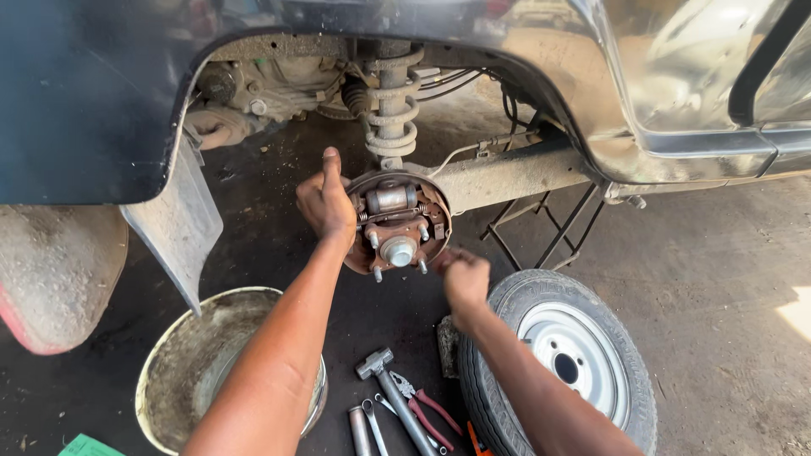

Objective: The person cleans the exposed brake assembly of a vehicle using a green abrasive pad. They repeatedly scrub the brake drum, backing plate, and wheel studs while the vehicle is elevated. Tools and a bucket are visible on the ground nearby.

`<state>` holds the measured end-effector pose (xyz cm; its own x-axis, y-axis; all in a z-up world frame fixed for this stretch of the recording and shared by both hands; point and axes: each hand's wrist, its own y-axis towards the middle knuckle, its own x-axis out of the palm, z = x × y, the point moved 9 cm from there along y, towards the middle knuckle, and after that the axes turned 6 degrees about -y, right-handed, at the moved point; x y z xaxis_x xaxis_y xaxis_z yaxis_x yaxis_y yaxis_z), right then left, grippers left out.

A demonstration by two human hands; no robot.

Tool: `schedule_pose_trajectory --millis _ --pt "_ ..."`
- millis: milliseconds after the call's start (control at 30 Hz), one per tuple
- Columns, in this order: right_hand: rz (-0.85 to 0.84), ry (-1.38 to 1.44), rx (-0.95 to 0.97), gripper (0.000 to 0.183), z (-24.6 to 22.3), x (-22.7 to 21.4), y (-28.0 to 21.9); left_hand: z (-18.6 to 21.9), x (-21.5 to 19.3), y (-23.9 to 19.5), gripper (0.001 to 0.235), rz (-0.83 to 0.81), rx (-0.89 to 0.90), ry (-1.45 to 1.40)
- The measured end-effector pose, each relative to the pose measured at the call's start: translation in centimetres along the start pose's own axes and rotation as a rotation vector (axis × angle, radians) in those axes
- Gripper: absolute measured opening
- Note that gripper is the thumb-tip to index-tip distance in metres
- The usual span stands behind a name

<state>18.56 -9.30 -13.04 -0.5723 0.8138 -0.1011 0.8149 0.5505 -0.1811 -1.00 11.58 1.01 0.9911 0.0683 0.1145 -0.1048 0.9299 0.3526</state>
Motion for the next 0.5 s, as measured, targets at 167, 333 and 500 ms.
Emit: schedule_pose_trajectory --millis 167,333,500 --pt "-0.048 -0.036 -0.074 0.037 0.4 0.5 -0.7 0.1 -0.2 -0.2 0.072 0.019 0.005 0.002" --pt "-0.016 0.181 -0.037 0.029 1.7 1.2 -0.3 0.0 -0.3 -0.2 0.072 0.0 -0.011 -0.029" --pt "-0.09 0.003 0.005 0.036 1.6 1.5 -1.2 1.8 -0.8 -0.7 0.07 0.107 0.046 0.147"
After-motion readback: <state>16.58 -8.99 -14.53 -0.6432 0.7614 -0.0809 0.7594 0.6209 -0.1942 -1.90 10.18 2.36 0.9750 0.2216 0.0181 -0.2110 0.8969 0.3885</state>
